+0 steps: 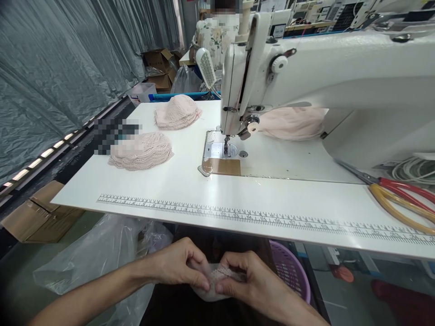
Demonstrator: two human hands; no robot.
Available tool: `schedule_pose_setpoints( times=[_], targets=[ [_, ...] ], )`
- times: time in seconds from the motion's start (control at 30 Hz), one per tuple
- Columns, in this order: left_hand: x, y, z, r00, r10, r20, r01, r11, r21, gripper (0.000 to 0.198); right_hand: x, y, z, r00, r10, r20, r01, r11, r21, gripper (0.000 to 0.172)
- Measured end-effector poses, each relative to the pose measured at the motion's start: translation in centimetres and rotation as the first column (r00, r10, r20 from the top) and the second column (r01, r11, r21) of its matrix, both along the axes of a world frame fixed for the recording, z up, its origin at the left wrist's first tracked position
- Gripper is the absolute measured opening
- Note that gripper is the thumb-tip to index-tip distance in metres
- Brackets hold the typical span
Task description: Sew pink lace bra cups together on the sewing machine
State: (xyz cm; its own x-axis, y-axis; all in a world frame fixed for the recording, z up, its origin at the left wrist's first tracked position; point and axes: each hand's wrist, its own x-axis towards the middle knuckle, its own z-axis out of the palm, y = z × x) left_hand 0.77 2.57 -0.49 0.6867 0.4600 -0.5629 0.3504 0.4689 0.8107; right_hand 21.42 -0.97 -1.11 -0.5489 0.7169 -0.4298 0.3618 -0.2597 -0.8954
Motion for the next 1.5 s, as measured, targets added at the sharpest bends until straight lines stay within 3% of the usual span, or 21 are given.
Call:
schedule_pose_setpoints(
  times=[0.13, 0.3, 0.57, 0.77, 1.13, 1.23, 1.37, 1.5],
  targets=[
    [-0.3, 0.1, -0.2, 1.000, -0.017, -0.016, 0.017, 1.000, 0.023, 0.025, 0.6, -0.3, 0.0, 0.999, 0.035, -0.032, -0.036, 0.998, -0.046, 0.021],
    [-1.1, 0.2, -0.1, 0.998, -0.060, -0.016, 0.061, 0.998, 0.028, 0.027, 0.3, -0.3, 0.1, 1.000, 0.010, 0.008, -0.009, 1.000, -0.010, 0.020],
    [-0.5, 0.1, 0.1, 0.992, -0.119, 0.031, 0.119, 0.993, 0.014, 0.029, -0.2, -0.3, 0.5, 0.980, 0.013, 0.199, -0.033, 0.995, 0.095, 0.024],
    [0.1, -0.1, 0.2, 0.998, -0.057, -0.002, 0.057, 0.998, -0.024, 0.038, -0.4, 0.0, 0.5, 0.995, 0.059, 0.077, -0.063, 0.997, 0.047, 0.029],
    [-0.4, 0.2, -0.3, 0.998, -0.042, -0.044, 0.047, 0.992, 0.117, 0.031, -0.1, 0.3, 0.0, 0.997, 0.038, -0.070, -0.038, 0.999, 0.004, 0.023],
    [-0.3, 0.3, 0.0, 0.997, -0.031, -0.064, 0.041, 0.986, 0.164, 0.031, 0.0, 0.5, 0.0, 0.996, 0.013, -0.084, -0.014, 1.000, -0.008, 0.026],
    [-0.4, 0.4, 0.6, 0.997, -0.037, -0.066, 0.044, 0.994, 0.098, 0.027, 0.2, 0.7, 0.4, 0.996, -0.020, -0.085, 0.018, 1.000, -0.025, 0.030],
    [-0.4, 0.6, 0.9, 0.995, -0.041, -0.092, 0.053, 0.990, 0.133, 0.019, -0.2, 0.8, 0.5, 0.994, -0.013, -0.106, 0.006, 0.998, -0.068, 0.029]
  ],
)
